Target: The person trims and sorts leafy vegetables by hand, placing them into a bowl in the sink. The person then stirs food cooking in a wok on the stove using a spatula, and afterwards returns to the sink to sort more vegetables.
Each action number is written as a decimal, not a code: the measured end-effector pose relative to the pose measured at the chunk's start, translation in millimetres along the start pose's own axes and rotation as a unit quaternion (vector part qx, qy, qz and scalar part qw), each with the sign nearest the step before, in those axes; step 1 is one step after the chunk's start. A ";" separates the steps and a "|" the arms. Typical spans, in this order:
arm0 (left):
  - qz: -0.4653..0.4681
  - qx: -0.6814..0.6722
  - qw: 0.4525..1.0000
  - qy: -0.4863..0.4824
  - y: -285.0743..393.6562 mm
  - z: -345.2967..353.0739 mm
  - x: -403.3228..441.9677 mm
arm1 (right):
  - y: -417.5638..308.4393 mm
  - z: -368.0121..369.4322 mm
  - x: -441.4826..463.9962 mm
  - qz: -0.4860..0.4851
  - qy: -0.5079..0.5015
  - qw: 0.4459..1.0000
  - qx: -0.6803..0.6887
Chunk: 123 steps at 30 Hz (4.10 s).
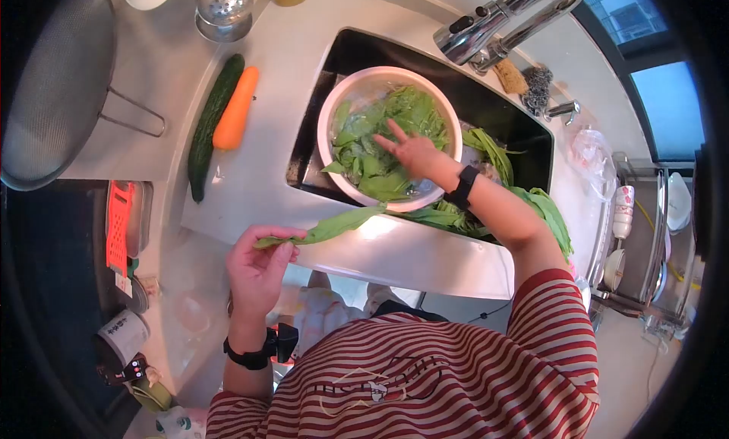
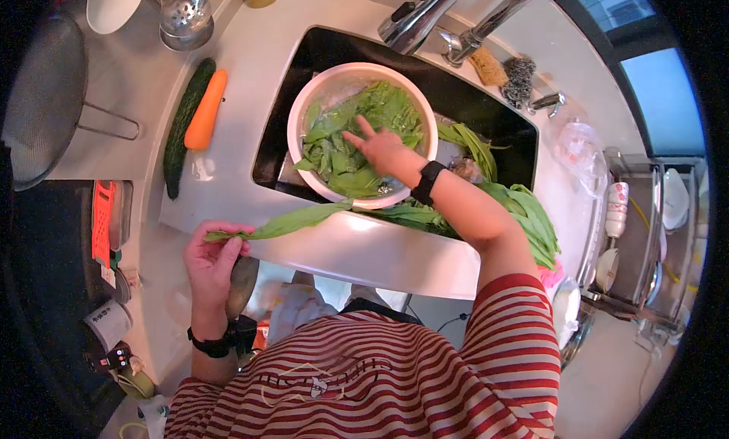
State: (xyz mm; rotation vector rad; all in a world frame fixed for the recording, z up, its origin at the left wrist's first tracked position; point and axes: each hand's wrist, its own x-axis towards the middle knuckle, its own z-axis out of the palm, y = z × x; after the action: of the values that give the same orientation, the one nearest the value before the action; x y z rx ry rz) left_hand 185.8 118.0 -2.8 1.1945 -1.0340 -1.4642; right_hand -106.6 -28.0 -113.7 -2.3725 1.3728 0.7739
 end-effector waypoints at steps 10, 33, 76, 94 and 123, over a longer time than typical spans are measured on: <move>0.000 0.017 1.000 0.019 -3.0 11.3 10.1 | 34.0 68.5 58.5 0.027 -0.041 0.981 -0.189; 0.060 0.010 0.996 0.065 -10.3 2.4 13.0 | -34.5 60.0 99.1 -0.102 -0.003 0.992 -0.070; 0.319 0.006 0.926 -0.202 -6.5 181.7 92.9 | -19.6 -82.8 -214.7 0.025 0.424 0.640 0.640; 0.309 -0.025 0.928 -0.205 -12.3 171.5 90.7 | -24.2 -76.5 -196.6 0.012 0.346 0.562 0.752; 0.125 -0.079 0.988 -0.048 -1.7 129.5 190.5 | 76.3 88.6 -240.4 0.261 0.157 0.923 0.236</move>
State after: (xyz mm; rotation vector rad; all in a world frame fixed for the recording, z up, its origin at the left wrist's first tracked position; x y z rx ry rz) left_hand 43.9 -62.8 -18.1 0.8566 -1.0688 -1.3876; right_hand -295.8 147.7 -44.5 -1.8149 2.0899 0.1245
